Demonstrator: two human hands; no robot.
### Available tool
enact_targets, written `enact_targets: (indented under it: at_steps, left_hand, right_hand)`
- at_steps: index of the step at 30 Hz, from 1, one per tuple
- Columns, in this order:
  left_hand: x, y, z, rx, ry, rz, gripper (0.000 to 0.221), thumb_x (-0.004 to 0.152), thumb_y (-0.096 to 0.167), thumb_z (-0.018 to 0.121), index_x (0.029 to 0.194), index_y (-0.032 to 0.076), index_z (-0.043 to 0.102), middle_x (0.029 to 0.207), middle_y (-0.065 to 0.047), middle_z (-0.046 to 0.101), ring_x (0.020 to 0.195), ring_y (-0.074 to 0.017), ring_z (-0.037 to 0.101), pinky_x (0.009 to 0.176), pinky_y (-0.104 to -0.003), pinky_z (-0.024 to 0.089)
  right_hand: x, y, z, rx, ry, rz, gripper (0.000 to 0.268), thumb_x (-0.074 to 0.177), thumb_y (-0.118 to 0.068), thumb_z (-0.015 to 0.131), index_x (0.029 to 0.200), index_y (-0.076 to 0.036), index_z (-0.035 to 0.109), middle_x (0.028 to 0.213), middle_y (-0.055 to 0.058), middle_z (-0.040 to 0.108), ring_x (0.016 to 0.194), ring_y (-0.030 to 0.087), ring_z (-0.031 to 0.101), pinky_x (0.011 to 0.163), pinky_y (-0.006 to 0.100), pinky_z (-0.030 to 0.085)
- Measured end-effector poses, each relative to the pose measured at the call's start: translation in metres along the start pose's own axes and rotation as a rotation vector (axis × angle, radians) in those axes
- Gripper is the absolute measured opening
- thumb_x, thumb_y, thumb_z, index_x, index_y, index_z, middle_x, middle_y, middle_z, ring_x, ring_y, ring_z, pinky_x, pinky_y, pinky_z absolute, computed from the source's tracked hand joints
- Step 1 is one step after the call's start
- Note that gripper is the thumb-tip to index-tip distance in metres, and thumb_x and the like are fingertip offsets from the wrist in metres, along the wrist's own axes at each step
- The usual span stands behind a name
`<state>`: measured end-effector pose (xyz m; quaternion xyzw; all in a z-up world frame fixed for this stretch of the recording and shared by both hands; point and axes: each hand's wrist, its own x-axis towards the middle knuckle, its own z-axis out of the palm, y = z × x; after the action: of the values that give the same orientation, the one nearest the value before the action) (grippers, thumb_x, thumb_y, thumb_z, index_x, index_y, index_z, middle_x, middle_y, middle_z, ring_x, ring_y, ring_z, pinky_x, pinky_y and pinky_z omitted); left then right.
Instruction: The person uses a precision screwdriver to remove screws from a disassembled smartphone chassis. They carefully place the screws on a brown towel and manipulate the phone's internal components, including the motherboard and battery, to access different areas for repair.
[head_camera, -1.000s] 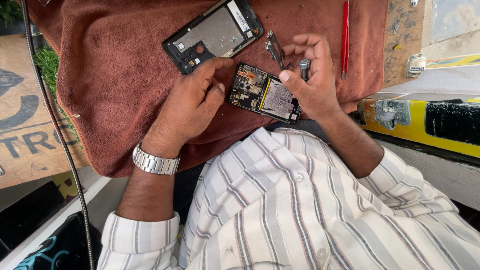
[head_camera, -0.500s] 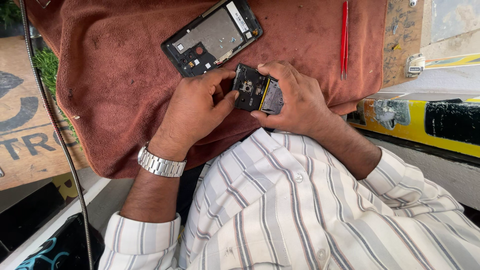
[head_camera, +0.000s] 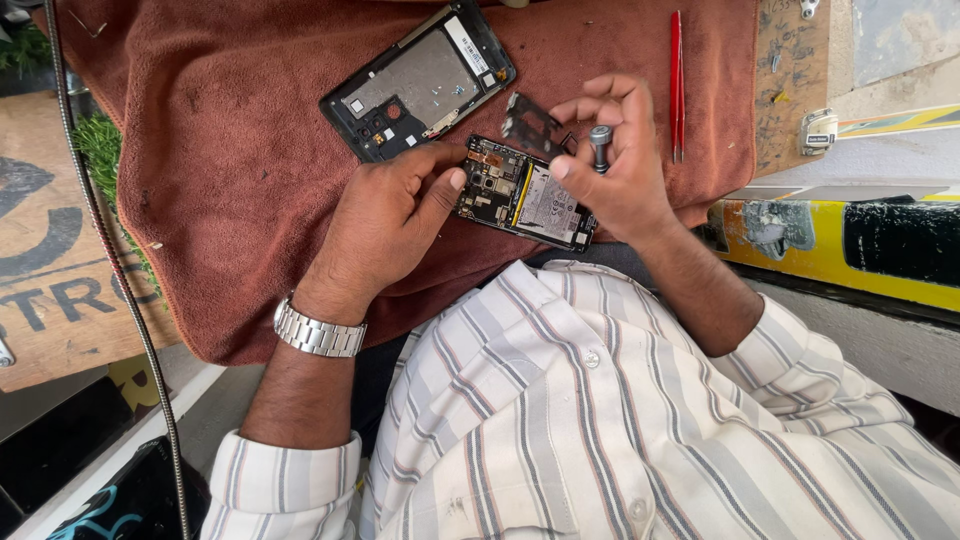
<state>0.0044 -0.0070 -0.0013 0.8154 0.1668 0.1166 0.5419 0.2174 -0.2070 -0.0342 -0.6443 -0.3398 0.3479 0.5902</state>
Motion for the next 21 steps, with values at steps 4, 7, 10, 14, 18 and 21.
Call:
enact_targets:
  at_steps: [4,7,10,14,18,21]
  left_hand:
    - [0.003,0.003,-0.001,-0.038,-0.042,-0.066,0.036,0.102,0.024,0.068,0.132,0.005,0.064,0.085,-0.009,0.075,0.076,-0.0181,0.077,0.066,-0.031,0.060]
    - [0.004,0.010,-0.004,0.011,-0.088,-0.131,0.051,0.093,0.027,0.076,0.138,0.008,0.060,0.080,-0.008,0.074,0.069,-0.0179,0.075,0.062,-0.032,0.059]
    - [0.007,0.018,-0.004,0.157,-0.139,-0.126,0.074,0.077,0.027,0.087,0.142,0.011,0.056,0.078,-0.009,0.073,0.067,-0.0222,0.073,0.064,-0.035,0.058]
    - [0.006,0.024,0.003,0.346,-0.100,0.043,0.093,0.064,0.026,0.095,0.146,0.010,0.053,0.093,-0.014,0.073,0.082,-0.0327,0.073,0.072,-0.043,0.058]
    - [0.006,0.020,0.005,0.372,-0.077,0.026,0.089,0.066,0.027,0.096,0.143,0.014,0.055,0.109,-0.014,0.075,0.095,-0.0350,0.073,0.081,-0.045,0.058]
    - [0.006,0.018,0.007,0.364,0.025,0.181,0.100,0.058,0.025,0.095,0.145,0.007,0.050,0.119,-0.022,0.071,0.098,-0.0387,0.071,0.080,-0.045,0.058]
  right_hand:
    - [-0.006,-0.007,0.003,-0.278,-0.025,-0.053,0.079,0.089,-0.030,0.088,0.141,-0.005,0.034,0.127,0.017,0.063,0.069,0.001,0.053,0.055,0.015,0.048]
    - [-0.011,-0.022,0.021,-0.689,-0.112,-0.197,0.079,0.081,-0.029,0.090,0.135,-0.004,0.038,0.127,0.018,0.061,0.084,0.015,0.060,0.066,0.028,0.054]
    - [-0.012,-0.036,0.036,-0.934,-0.190,-0.381,0.079,0.078,-0.031,0.092,0.135,-0.004,0.044,0.126,0.017,0.061,0.113,0.030,0.069,0.094,0.042,0.060]
    - [-0.008,-0.049,0.040,-0.919,-0.239,-0.323,0.079,0.076,-0.029,0.092,0.137,-0.004,0.048,0.132,0.016,0.061,0.120,0.034,0.067,0.098,0.045,0.059]
    - [-0.009,-0.061,0.041,-0.956,-0.271,-0.342,0.087,0.073,-0.036,0.093,0.140,-0.003,0.048,0.132,0.018,0.058,0.118,0.034,0.066,0.091,0.044,0.060]
    - [-0.014,-0.072,0.041,-1.074,-0.276,-0.223,0.093,0.067,-0.040,0.093,0.141,-0.002,0.049,0.132,0.016,0.058,0.110,0.035,0.068,0.077,0.043,0.061]
